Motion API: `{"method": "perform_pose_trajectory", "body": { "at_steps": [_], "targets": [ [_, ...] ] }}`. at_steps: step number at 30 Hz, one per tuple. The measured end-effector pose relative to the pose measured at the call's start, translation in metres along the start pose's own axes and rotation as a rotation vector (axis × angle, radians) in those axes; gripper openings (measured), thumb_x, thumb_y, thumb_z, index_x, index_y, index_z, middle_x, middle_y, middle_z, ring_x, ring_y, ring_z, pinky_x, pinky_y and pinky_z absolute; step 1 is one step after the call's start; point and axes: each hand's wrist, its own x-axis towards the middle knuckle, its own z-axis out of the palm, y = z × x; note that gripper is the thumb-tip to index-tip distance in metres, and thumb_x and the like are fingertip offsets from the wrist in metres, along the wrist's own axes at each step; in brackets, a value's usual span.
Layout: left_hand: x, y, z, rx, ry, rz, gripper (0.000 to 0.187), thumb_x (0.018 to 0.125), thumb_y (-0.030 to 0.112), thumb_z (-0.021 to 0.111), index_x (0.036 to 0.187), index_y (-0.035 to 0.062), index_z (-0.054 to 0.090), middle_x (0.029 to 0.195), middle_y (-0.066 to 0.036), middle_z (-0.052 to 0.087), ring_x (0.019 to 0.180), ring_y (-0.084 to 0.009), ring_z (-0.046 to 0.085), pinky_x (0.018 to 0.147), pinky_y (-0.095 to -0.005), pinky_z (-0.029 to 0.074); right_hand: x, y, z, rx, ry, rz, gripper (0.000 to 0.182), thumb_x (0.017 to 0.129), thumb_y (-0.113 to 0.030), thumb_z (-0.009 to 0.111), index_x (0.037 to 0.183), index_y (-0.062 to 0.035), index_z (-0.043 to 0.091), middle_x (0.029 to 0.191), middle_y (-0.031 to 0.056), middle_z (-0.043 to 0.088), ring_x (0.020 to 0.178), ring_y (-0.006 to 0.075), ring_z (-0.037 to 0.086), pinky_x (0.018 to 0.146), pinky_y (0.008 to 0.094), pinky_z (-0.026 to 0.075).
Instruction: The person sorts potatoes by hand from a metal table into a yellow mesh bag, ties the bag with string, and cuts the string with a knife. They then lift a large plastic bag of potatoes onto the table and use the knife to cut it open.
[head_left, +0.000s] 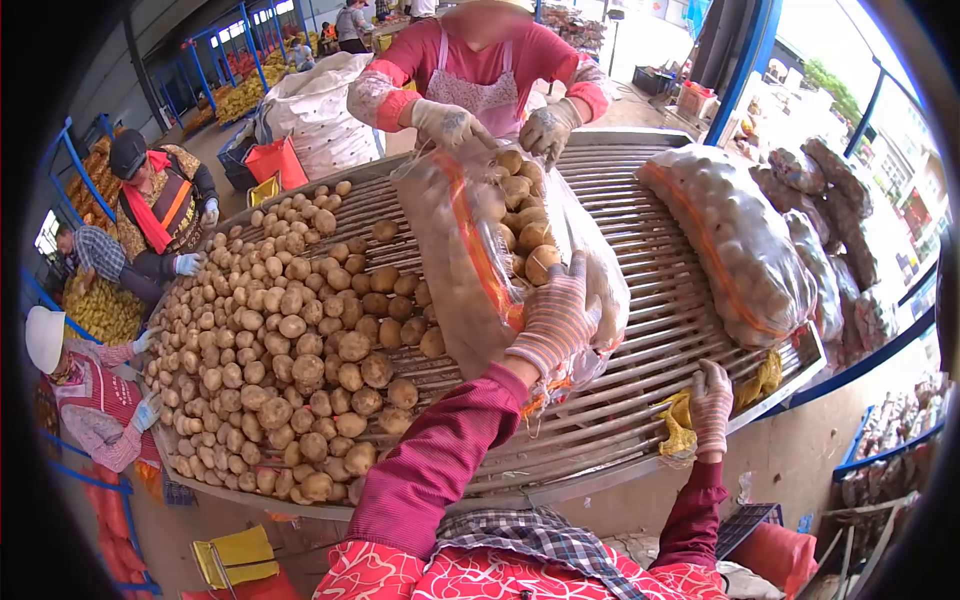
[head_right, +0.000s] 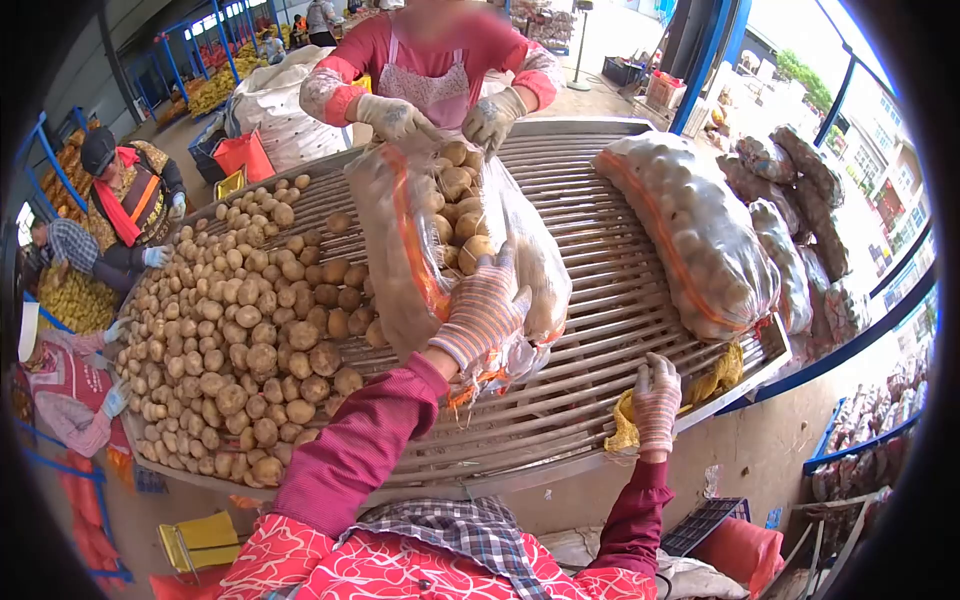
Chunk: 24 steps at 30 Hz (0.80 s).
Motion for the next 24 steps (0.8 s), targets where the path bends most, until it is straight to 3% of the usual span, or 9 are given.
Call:
{"method": "perform_pose_trajectory", "body": {
  "at_steps": [4,7,10,11,12,16,17,19,24],
  "targets": [
    [0.002,-0.01,0.001,-0.02,0.026,0.095,0.064,0.082,0.029,0.067,0.134,-0.0025,0.046,0.105,-0.028,0.062,0.089,-0.0414,0.067,0.078,-0.0505,0.054,0.023,-0.034,0.055,0.616,-0.289,0.142,0.031,0.1,-0.022,0.053,0.124,-0.0039,0.062,0.105,0.006,0.066,0.098,0.0135,0.059,0.085,0.0317,0.048],
    [-0.002,-0.018,0.01,-0.065,0.07,0.166,0.049,0.084,0.027,0.064,0.121,-0.0024,0.053,0.09,-0.022,0.067,0.083,-0.0381,0.067,0.069,-0.0509,0.052,0.039,-0.051,0.113,1.129,-0.315,0.537,0.042,0.1,-0.029,0.052,0.137,-0.0075,0.051,0.122,0.0055,0.059,0.101,0.0144,0.06,0.088,0.0357,0.048],
    [-0.006,-0.017,0.017,-0.063,0.115,0.14,0.027,0.087,0.027,0.06,0.1,0.003,0.058,0.073,-0.017,0.067,0.07,-0.0374,0.067,0.063,-0.0502,0.051,0.043,-0.037,0.188,1.0,-0.284,0.073,0.051,0.1,-0.042,0.049,0.139,-0.0094,0.047,0.129,0.0091,0.057,0.117,0.0225,0.056,0.097,0.0398,0.047],
    [-0.007,-0.016,0.015,-0.044,0.098,0.137,0.023,0.087,0.026,0.06,0.096,0.0045,0.059,0.07,-0.017,0.066,0.069,-0.0369,0.067,0.061,-0.0497,0.05,0.038,-0.014,0.227,1.581,-0.371,0.479,0.054,0.1,-0.046,0.047,0.139,-0.0094,0.047,0.13,0.009,0.056,0.118,0.0229,0.055,0.099,0.0406,0.046],
    [-0.006,-0.02,0.019,-0.061,0.123,0.166,0.022,0.088,0.025,0.06,0.095,0.0044,0.058,0.068,-0.017,0.065,0.067,-0.037,0.066,0.06,-0.0497,0.05,0.033,-0.009,0.232,1.646,-0.398,0.54,0.056,0.099,-0.049,0.047,0.139,-0.0092,0.047,0.131,0.0085,0.056,0.118,0.023,0.055,0.099,0.0404,0.045],
    [-0.006,-0.009,0.013,0.002,-0.048,0.067,0.036,0.079,0.03,0.069,0.106,0.0067,0.065,0.078,-0.014,0.07,0.076,-0.0305,0.071,0.058,-0.0456,0.053,0.026,-0.033,0.206,1.703,-0.411,0.656,0.063,0.098,-0.054,0.045,0.144,-0.0113,0.042,0.136,0.008,0.054,0.12,0.0238,0.055,0.1,0.0429,0.046],
    [-0.01,-0.007,0.005,0.082,-0.077,0.151,0.051,0.083,0.031,0.064,0.121,-0.0025,0.055,0.07,-0.013,0.066,0.067,-0.0289,0.067,0.054,-0.0457,0.048,0.024,-0.032,0.204,1.692,-0.409,0.668,0.064,0.098,-0.054,0.045,0.145,-0.0122,0.04,0.137,0.0082,0.053,0.121,0.024,0.055,0.1,0.0436,0.046],
    [-0.013,-0.011,0.013,0.168,0.146,0.276,0.059,0.078,0.031,0.067,0.126,-0.0029,0.054,0.074,-0.014,0.066,0.069,-0.0287,0.065,0.053,-0.0428,0.047,0.024,-0.034,0.204,1.674,-0.367,0.689,0.063,0.098,-0.05,0.045,0.148,-0.0127,0.037,0.141,0.0102,0.05,0.125,0.0261,0.051,0.103,0.0453,0.045],
    [-0.018,-0.013,0.017,0.296,0.142,0.402,0.055,0.082,0.033,0.06,0.129,0.0047,0.058,0.092,-0.013,0.068,0.09,-0.0307,0.061,0.072,-0.0478,0.045,0.016,-0.069,0.183,1.663,-0.334,0.743,0.07,0.097,-0.06,0.039,0.147,-0.0105,0.038,0.141,0.0116,0.05,0.128,0.0292,0.049,0.11,0.0459,0.038]
  ]
}}
